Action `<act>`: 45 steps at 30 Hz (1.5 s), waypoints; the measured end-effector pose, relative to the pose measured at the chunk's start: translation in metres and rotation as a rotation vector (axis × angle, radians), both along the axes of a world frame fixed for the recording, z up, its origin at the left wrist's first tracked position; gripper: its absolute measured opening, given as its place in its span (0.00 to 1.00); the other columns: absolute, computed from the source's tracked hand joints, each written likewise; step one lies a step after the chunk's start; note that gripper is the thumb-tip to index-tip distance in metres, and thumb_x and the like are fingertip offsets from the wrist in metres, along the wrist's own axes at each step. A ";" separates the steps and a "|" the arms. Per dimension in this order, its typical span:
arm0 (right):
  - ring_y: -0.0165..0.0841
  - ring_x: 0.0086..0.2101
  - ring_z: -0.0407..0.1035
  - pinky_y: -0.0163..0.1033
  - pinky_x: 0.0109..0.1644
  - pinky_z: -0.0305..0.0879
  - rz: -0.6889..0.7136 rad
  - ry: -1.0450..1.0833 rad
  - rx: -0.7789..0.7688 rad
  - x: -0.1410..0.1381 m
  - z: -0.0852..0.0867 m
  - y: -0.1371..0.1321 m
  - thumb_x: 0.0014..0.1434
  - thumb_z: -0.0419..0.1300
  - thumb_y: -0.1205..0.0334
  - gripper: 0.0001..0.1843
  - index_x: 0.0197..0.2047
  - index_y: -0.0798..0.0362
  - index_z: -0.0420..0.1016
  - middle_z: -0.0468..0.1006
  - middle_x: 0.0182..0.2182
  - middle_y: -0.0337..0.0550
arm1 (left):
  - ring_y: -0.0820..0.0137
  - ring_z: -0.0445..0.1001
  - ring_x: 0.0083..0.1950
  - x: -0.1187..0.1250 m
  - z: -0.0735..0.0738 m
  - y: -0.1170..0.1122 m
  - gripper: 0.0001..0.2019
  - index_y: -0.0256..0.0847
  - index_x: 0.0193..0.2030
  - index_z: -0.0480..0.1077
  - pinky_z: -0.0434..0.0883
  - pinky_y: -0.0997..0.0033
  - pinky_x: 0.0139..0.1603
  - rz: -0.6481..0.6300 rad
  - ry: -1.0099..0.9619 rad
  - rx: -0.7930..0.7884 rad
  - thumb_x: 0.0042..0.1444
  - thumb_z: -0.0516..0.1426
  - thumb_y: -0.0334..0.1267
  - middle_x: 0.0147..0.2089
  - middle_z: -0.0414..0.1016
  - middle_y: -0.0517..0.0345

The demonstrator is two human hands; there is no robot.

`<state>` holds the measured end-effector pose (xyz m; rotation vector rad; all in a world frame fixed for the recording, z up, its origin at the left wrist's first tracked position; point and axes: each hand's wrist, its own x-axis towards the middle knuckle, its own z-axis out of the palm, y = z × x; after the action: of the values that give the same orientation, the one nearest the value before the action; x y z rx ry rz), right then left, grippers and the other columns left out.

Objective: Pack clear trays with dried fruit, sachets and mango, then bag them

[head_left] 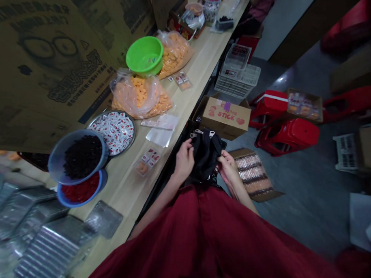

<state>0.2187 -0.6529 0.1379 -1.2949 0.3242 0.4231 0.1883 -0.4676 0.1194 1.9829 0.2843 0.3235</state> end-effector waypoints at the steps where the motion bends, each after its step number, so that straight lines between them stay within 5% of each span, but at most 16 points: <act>1: 0.23 0.20 0.51 0.30 0.22 0.51 -0.009 -0.020 -0.018 0.002 0.002 0.001 0.42 0.66 0.58 0.14 0.28 0.49 0.63 0.61 0.21 0.29 | 0.63 0.76 0.58 0.002 -0.002 0.009 0.05 0.43 0.45 0.66 0.71 0.57 0.61 0.051 0.013 0.006 0.67 0.51 0.32 0.58 0.76 0.47; 5: 0.24 0.21 0.48 0.29 0.23 0.51 -0.003 -0.113 -0.136 0.009 0.005 0.006 0.42 0.63 0.59 0.13 0.25 0.49 0.59 0.55 0.20 0.29 | 0.60 0.70 0.64 0.001 0.019 0.018 0.07 0.41 0.50 0.66 0.66 0.53 0.66 0.114 -0.053 0.193 0.67 0.52 0.34 0.60 0.72 0.43; 10: 0.25 0.22 0.49 0.30 0.23 0.50 0.027 -0.182 -0.207 0.012 0.008 0.010 0.44 0.61 0.58 0.11 0.25 0.49 0.60 0.56 0.20 0.31 | 0.53 0.66 0.63 -0.014 0.055 -0.018 0.21 0.44 0.54 0.68 0.65 0.51 0.64 -0.139 -0.082 0.388 0.59 0.64 0.50 0.61 0.68 0.44; 16: 0.25 0.22 0.52 0.31 0.24 0.54 0.032 -0.168 -0.202 0.014 0.007 -0.007 0.44 0.63 0.59 0.11 0.25 0.49 0.62 0.58 0.20 0.30 | 0.56 0.74 0.55 -0.020 0.028 -0.023 0.19 0.43 0.58 0.66 0.70 0.56 0.54 -0.388 0.086 0.338 0.66 0.58 0.49 0.53 0.75 0.47; 21: 0.24 0.21 0.53 0.31 0.23 0.54 0.110 -0.144 -0.144 0.011 -0.003 0.013 0.44 0.64 0.61 0.11 0.27 0.49 0.64 0.60 0.21 0.29 | 0.55 0.77 0.49 -0.032 0.025 -0.007 0.23 0.41 0.53 0.64 0.71 0.59 0.49 -0.471 0.130 0.302 0.61 0.61 0.56 0.48 0.76 0.48; 28: 0.24 0.20 0.53 0.31 0.23 0.57 0.470 -0.054 -0.050 -0.021 -0.003 0.084 0.46 0.64 0.62 0.14 0.27 0.48 0.59 0.57 0.21 0.28 | 0.62 0.74 0.39 -0.087 0.029 0.028 0.12 0.44 0.43 0.62 0.68 0.66 0.39 -0.164 0.282 0.239 0.58 0.60 0.42 0.40 0.74 0.55; 33: 0.24 0.21 0.57 0.31 0.25 0.59 0.870 -0.019 -0.011 -0.058 -0.001 0.129 0.48 0.64 0.62 0.16 0.28 0.48 0.57 0.56 0.22 0.28 | 0.64 0.72 0.38 -0.163 0.038 0.050 0.12 0.44 0.41 0.61 0.67 0.67 0.38 0.115 0.379 0.166 0.56 0.60 0.42 0.39 0.72 0.56; 37: 0.24 0.21 0.59 0.31 0.26 0.61 1.189 0.002 0.043 -0.105 -0.016 0.183 0.48 0.62 0.60 0.14 0.28 0.48 0.57 0.58 0.22 0.28 | 0.66 0.71 0.38 -0.232 0.035 0.056 0.12 0.43 0.43 0.63 0.66 0.69 0.38 0.441 0.463 0.059 0.56 0.59 0.41 0.39 0.71 0.59; 41: 0.26 0.20 0.59 0.32 0.26 0.60 1.428 -0.060 0.017 -0.161 -0.058 0.253 0.44 0.57 0.56 0.12 0.29 0.47 0.55 0.58 0.22 0.28 | 0.67 0.71 0.36 -0.290 0.001 0.081 0.13 0.43 0.45 0.64 0.63 0.71 0.36 0.741 0.516 -0.027 0.55 0.60 0.40 0.36 0.71 0.60; 45: 0.27 0.23 0.56 0.33 0.27 0.57 1.475 -0.138 -0.093 -0.194 -0.112 0.315 0.39 0.56 0.56 0.12 0.27 0.47 0.56 0.57 0.20 0.28 | 0.68 0.70 0.38 -0.335 -0.059 0.138 0.16 0.41 0.41 0.66 0.65 0.71 0.38 0.834 0.429 -0.169 0.53 0.64 0.46 0.36 0.71 0.61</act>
<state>0.0250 -0.3381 0.0259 -1.4656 -0.8278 1.5394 -0.1462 -0.3296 0.0601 1.6629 1.3767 0.3727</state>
